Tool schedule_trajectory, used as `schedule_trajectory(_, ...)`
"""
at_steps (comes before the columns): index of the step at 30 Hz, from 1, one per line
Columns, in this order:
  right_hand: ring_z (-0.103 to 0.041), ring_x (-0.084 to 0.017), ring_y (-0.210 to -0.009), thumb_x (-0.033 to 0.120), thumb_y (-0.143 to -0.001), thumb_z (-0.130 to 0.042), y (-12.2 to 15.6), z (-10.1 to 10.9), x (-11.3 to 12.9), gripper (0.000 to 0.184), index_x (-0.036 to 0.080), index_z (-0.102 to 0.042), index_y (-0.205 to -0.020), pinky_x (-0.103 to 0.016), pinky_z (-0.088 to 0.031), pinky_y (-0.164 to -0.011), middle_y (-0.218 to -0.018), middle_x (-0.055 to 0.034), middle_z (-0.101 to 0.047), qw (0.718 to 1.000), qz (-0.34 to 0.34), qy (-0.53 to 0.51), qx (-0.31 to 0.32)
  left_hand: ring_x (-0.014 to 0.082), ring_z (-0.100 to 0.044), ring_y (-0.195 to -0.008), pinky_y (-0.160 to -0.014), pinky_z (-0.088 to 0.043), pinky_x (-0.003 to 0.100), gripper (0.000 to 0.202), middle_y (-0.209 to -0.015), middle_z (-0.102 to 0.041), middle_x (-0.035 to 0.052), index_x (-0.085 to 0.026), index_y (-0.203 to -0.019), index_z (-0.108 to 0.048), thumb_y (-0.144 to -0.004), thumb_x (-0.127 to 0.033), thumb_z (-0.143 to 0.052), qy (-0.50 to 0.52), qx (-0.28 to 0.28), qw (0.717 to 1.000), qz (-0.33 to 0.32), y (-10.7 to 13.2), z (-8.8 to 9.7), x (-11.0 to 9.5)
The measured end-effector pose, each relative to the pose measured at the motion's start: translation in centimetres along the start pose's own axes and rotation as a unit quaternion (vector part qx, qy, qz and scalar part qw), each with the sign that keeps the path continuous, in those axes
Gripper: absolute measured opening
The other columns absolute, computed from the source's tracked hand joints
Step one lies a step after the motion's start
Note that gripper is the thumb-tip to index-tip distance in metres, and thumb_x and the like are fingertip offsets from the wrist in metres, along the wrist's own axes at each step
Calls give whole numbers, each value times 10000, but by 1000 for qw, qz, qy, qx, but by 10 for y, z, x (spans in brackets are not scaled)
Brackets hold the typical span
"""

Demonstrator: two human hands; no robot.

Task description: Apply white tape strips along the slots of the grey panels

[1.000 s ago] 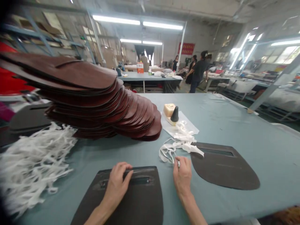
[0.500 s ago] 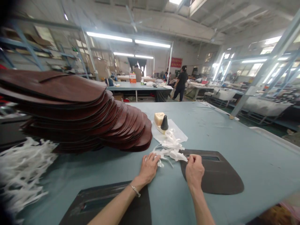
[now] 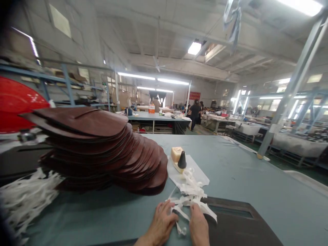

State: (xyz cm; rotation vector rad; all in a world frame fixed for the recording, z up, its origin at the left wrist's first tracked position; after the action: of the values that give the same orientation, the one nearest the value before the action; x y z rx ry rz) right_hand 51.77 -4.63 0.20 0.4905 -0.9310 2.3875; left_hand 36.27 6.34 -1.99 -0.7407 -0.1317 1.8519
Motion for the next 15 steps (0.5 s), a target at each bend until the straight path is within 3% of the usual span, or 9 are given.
schedule_trajectory(4, -565, -181, -531, 277, -884, -317, -9, 14, -10, 216, 240, -483, -751, -271, -396, -527, -592, -4, -565, 999, -25, 29, 19, 232, -373, -1309, -1108, -246, 476, 208, -1303, -532, 9, -287, -917, -656, -914, -234, -454, 5, -18, 1000, 14, -11, -5, -1)
schedule_trajectory(9, -640, -238, -800, 278, -814, -401, -2, -18, -2, 175, 236, -571, -822, -325, -475, -700, -824, -75, -670, 996, 72, 12, 53, 270, -389, -1308, -1086, -274, 511, 177, -1325, -532, 4, -313, -971, -644, -888, -259, -497, -3, 6, 1000, 4, -10, -9, -3)
schedule_trajectory(12, -640, -226, -658, 260, -832, -349, -2, -28, 0, 223, 253, -550, -734, -305, -457, -598, -689, -52, -660, 996, 56, 31, 65, 273, -398, -1307, -1093, -268, 517, 176, -1348, -516, 14, -311, -996, -637, -872, -264, -522, -8, 15, 1000, -4, -7, -10, 2)
schedule_trajectory(15, -631, -211, -576, 265, -850, -324, -9, -9, 2, 254, 266, -558, -753, -286, -414, -526, -620, -33, -645, 997, 37, 41, 47, 270, -380, -1319, -1099, -243, 527, 191, -1377, -491, 22, -298, -1004, -633, -873, -238, -507, -11, 18, 1000, 0, -10, -11, 5)
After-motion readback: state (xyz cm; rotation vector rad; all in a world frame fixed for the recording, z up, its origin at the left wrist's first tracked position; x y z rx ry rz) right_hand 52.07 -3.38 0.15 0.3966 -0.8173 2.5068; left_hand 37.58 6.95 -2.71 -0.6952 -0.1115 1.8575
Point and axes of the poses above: each hand's wrist, its own y-axis away from the middle knuckle, its own z-axis out of the back of the hand, x = y × z, the point moved 1 cm from there along -y, towards the middle knuckle
